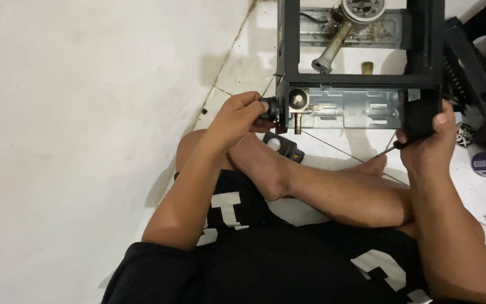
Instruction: Assembling the casing and internal components of a portable gas stove on the floor.
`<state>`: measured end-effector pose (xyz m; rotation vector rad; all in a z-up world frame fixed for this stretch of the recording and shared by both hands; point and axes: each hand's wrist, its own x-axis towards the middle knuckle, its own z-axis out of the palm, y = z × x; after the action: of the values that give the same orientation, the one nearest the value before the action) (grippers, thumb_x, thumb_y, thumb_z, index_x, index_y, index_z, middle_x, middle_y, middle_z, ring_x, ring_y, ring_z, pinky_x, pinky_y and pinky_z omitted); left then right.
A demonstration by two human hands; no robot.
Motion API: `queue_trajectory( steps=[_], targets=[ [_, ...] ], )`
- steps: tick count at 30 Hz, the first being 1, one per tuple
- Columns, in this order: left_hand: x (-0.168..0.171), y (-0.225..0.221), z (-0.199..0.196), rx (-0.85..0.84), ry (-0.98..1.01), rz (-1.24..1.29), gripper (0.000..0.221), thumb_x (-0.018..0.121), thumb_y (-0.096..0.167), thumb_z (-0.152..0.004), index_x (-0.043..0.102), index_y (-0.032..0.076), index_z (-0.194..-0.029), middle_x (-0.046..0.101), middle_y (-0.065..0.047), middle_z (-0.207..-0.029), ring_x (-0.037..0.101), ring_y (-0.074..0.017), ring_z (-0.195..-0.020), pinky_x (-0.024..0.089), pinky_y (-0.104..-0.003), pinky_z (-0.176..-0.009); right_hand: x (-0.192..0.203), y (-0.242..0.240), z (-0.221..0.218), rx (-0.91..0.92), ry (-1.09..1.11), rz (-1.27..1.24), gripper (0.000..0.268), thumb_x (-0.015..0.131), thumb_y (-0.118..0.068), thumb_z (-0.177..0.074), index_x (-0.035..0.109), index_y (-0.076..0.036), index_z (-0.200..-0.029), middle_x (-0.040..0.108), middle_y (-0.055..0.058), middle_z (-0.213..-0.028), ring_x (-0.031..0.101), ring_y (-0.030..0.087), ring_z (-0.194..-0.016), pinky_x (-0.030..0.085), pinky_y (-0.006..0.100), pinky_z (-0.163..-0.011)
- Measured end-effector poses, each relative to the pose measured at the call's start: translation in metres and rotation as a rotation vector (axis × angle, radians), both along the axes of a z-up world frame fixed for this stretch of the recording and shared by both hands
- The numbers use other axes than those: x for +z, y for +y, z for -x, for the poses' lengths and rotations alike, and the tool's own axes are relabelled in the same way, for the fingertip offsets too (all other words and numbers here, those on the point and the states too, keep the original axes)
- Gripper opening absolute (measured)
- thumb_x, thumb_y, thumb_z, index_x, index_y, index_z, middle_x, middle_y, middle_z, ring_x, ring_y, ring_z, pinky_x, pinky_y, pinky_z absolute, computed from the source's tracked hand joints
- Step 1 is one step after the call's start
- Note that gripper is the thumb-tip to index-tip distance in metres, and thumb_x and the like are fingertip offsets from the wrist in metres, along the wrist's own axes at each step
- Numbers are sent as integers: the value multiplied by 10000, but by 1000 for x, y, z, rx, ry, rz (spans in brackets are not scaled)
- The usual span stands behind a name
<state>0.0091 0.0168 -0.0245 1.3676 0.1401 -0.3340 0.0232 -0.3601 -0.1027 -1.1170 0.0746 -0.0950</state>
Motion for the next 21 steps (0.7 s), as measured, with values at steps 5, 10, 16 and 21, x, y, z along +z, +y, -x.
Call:
queue_trajectory(
  steps=[5, 10, 16, 21],
  targets=[
    [-22, 2, -3, 10, -22, 69, 124, 555, 97, -957, 640, 7, -950, 633, -102, -910, 647, -210, -829, 623, -352, -810, -7, 0, 0, 24, 19, -76, 539, 689, -466, -828, 549, -196, -1273, 621, 19, -1212, 559, 110, -874, 408, 204, -541],
    [-26, -1, -2, 22, -29, 138, 105, 555, 102, -973, 601, 32, -910, 587, -74, -877, 618, -172, -818, 662, -357, -767, -14, -2, -2, 17, 22, -86, 468, 638, -421, -866, 524, -183, -1252, 607, 56, -1199, 548, 139, -846, 420, 221, -542],
    [-34, -4, 1, 95, -96, 169, 117, 527, 71, -980, 573, 1, -898, 572, -93, -868, 606, -178, -798, 675, -411, -818, -23, -3, 0, 3, -24, -2, 399, 550, -397, -925, 464, -195, -1258, 566, 58, -1226, 508, 148, -878, 408, 238, -584],
    [-39, -2, -3, 72, -28, 145, 125, 538, 95, -977, 623, 6, -955, 588, -78, -841, 599, -161, -771, 649, -362, -758, -22, 2, -1, -21, 42, 11, 401, 463, -336, -933, 466, -182, -1303, 575, 66, -1238, 515, 141, -896, 411, 221, -590]
  ],
)
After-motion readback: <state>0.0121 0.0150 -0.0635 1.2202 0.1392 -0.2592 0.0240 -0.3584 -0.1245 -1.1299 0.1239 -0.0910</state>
